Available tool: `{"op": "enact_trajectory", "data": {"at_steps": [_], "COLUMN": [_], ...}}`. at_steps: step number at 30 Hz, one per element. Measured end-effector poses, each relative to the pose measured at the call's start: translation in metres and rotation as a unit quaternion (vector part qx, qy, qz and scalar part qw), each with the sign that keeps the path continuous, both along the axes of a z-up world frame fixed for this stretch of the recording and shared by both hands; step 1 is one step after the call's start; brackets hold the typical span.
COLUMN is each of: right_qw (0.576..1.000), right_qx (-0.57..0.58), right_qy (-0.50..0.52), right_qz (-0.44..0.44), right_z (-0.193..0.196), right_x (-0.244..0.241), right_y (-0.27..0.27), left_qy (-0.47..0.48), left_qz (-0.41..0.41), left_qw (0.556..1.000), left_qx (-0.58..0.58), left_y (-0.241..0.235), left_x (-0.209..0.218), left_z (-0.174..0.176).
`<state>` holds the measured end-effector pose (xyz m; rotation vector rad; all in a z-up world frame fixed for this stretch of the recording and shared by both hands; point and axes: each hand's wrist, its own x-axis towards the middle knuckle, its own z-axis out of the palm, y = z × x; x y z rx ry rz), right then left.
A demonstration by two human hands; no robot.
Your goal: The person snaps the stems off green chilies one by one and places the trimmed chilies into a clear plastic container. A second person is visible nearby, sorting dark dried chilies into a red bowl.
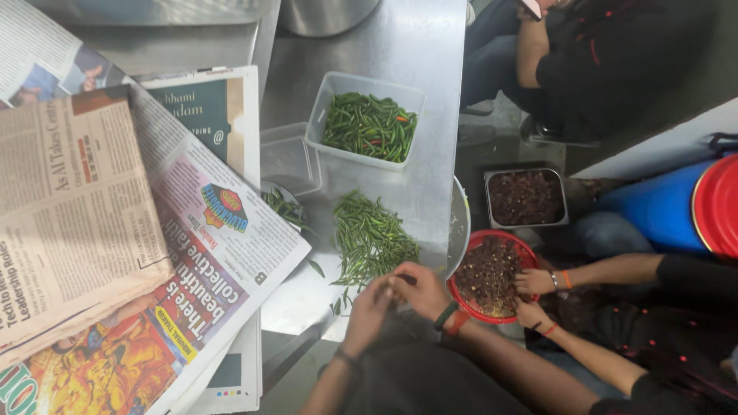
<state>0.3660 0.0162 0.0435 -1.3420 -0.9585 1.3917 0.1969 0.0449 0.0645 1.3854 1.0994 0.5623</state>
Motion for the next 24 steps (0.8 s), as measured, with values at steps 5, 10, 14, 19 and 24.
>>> {"op": "enact_trajectory", "data": {"at_steps": [5, 10, 14, 19, 24], "right_qw": [0.867, 0.914, 0.842, 0.866, 0.932], "right_qx": [0.291, 0.175, 0.075, 0.002, 0.09], "right_qy": [-0.387, -0.365, -0.533, -0.499, -0.345], "right_qz": [0.118, 0.024, 0.017, 0.016, 0.067], "right_z": [0.028, 0.043, 0.033, 0.015, 0.023], "right_x": [-0.028, -0.038, -0.012, -0.015, -0.06], "right_y": [-0.002, 0.024, 0.033, 0.019, -0.003], "left_qy": [-0.033, -0.11, -0.079, -0.121, -0.135], "left_qz": [0.036, 0.163, 0.228, 0.192, 0.158], "left_qw": [0.976, 0.953, 0.943, 0.954, 0.965], "left_qx": [-0.21, -0.232, -0.229, -0.197, -0.16], "left_y": [-0.024, -0.028, -0.034, -0.035, -0.027], "left_x": [-0.044, -0.097, -0.128, -0.119, -0.103], "left_z": [-0.032, -0.049, -0.053, -0.061, -0.052]}}
